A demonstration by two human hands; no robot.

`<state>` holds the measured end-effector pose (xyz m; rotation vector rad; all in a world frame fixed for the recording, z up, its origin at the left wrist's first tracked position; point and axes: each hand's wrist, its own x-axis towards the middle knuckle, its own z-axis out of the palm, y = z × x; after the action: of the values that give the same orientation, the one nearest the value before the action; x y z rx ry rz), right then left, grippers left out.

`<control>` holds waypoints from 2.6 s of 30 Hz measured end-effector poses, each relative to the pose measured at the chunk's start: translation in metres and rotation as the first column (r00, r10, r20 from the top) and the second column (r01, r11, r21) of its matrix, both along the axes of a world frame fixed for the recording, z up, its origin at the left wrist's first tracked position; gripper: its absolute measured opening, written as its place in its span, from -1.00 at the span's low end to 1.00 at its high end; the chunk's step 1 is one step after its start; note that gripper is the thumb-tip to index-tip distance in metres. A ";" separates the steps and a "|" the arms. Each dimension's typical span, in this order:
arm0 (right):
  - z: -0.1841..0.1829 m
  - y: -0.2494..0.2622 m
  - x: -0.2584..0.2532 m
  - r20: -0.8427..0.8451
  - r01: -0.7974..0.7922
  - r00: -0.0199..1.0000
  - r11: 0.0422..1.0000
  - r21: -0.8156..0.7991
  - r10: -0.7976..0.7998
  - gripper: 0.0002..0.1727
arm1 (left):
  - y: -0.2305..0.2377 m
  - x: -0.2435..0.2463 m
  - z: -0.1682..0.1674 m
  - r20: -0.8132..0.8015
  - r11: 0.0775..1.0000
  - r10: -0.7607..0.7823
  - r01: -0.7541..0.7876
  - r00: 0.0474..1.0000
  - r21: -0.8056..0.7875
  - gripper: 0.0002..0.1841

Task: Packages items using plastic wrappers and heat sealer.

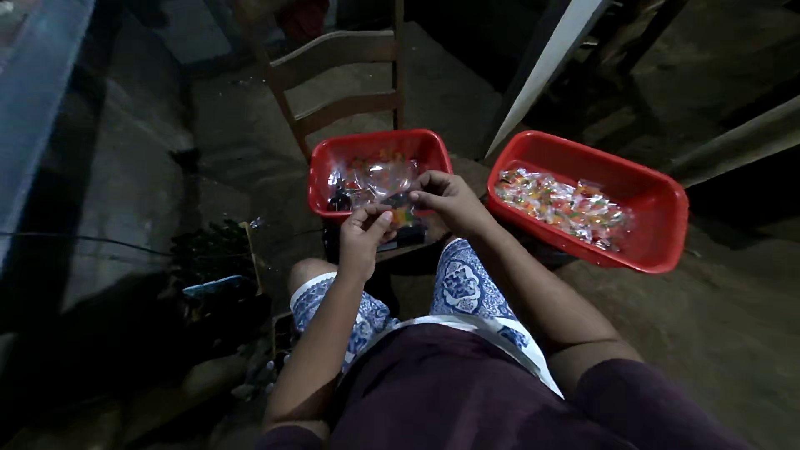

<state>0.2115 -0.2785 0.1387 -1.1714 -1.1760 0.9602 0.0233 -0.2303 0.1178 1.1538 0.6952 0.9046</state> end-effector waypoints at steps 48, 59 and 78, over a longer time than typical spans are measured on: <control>-0.020 -0.084 -0.023 0.228 0.112 0.963 0.982 0.155 -0.145 -0.87 | -0.053 -0.019 -0.018 -0.156 0.797 0.106 0.010 0.982 0.604 -0.86; -0.036 -0.093 -0.022 0.484 0.140 0.855 0.981 0.132 -0.187 -0.75 | -0.057 -0.014 -0.018 -0.393 0.635 0.295 0.128 0.871 0.762 -0.84; -0.083 -0.078 -0.024 -0.148 0.185 0.965 0.959 -0.214 -0.219 -0.91 | -0.068 -0.001 -0.059 -0.078 0.921 -0.132 0.093 0.988 -0.378 -0.79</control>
<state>0.1876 -0.3561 0.0557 -1.3125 -0.8203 1.0148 0.0227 -0.2986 0.0589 0.8904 0.8352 0.5855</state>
